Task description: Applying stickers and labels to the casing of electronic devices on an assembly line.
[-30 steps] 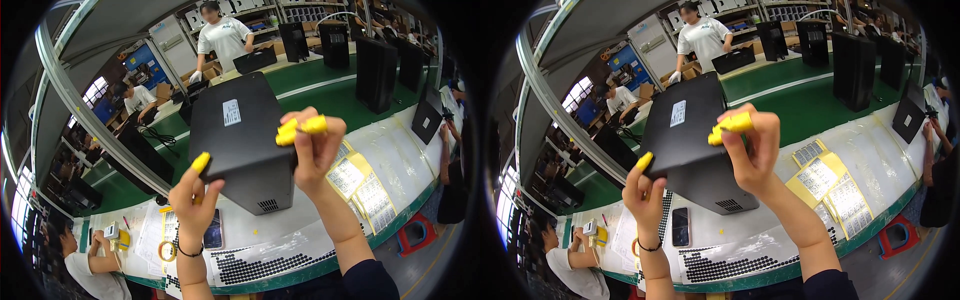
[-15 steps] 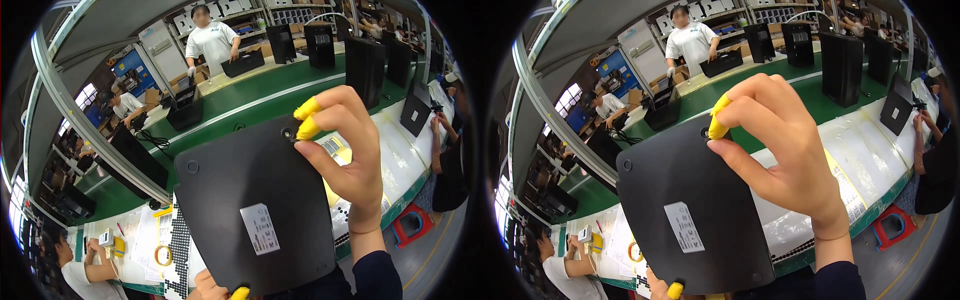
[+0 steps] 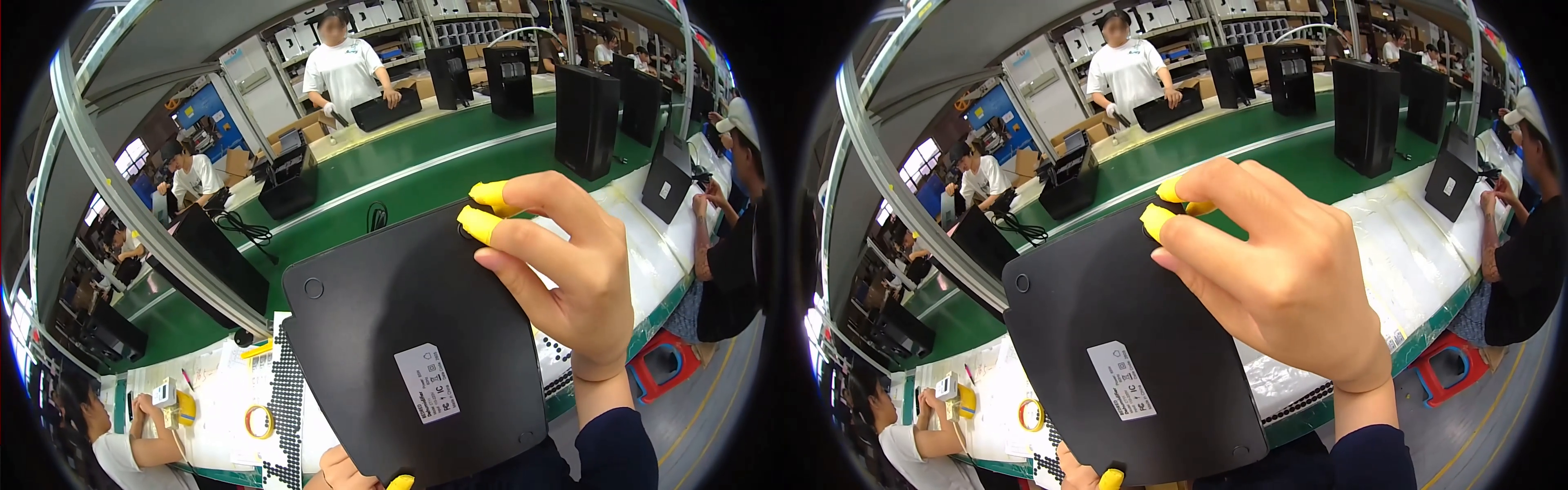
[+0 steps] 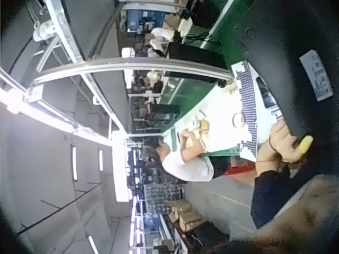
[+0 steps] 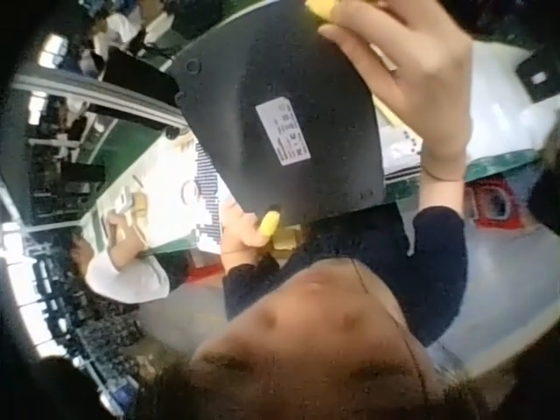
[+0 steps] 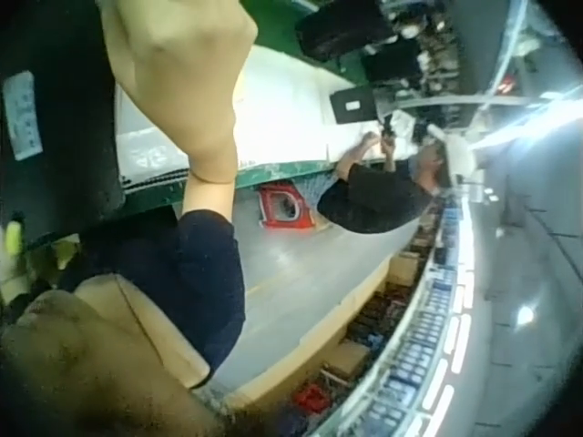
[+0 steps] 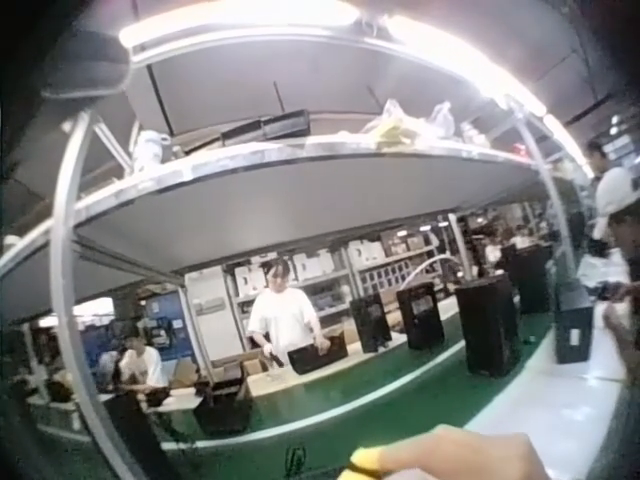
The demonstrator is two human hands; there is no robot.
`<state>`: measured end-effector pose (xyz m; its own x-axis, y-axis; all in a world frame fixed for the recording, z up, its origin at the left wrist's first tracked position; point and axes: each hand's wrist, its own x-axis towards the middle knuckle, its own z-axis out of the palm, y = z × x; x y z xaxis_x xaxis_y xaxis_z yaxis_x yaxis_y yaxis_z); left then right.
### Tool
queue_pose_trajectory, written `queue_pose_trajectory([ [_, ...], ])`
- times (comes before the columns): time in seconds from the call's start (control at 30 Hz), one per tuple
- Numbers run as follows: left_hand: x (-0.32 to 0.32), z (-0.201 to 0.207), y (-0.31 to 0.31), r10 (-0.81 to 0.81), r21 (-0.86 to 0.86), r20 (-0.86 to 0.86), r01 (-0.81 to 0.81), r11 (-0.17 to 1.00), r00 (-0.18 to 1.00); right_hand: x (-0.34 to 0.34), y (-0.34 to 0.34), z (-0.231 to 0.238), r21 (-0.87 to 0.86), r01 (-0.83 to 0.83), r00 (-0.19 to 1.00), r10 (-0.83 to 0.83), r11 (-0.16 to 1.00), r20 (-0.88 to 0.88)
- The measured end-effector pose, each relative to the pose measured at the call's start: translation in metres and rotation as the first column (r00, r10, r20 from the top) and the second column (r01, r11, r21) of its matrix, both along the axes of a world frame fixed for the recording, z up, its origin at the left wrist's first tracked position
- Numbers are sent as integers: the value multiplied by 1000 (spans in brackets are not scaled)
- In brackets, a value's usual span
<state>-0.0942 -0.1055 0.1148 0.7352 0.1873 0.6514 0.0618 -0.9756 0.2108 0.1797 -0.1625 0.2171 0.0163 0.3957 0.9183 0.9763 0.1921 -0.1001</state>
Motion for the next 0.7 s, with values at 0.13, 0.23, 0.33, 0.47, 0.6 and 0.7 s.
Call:
queue_pose_trajectory([
  [0.13, -3, -1, 0, 16, -60, -13, -16, 998, 1000, -5, -10, 0, -49, 14, 999, -16, 999, -46],
  [0.23, -4, -2, -1, 39, -89, -56, -44, 995, 998, -5, -14, 0, -87, 19, 998, -23, 996, -51],
  [0.33, -1, -5, -4, -13, -31, -39, 11, 999, 999, 7, -24, 2, -86, -59, 996, 53, 995, -78],
  [0.47, -19, -38, -2, -72, -193, -23, 66, 979, 997, 8, 17, -13, -18, -636, 675, 545, 771, -498],
  [0.6, -8, -22, 7, -182, -34, 67, 185, 982, 981, 3, 9, -13, 51, -770, 416, 562, 636, -715],
  [0.7, -25, -23, 10, -171, -53, 201, 185, 981, 965, -5, 13, -12, 117, -774, 335, 560, 622, -758],
])
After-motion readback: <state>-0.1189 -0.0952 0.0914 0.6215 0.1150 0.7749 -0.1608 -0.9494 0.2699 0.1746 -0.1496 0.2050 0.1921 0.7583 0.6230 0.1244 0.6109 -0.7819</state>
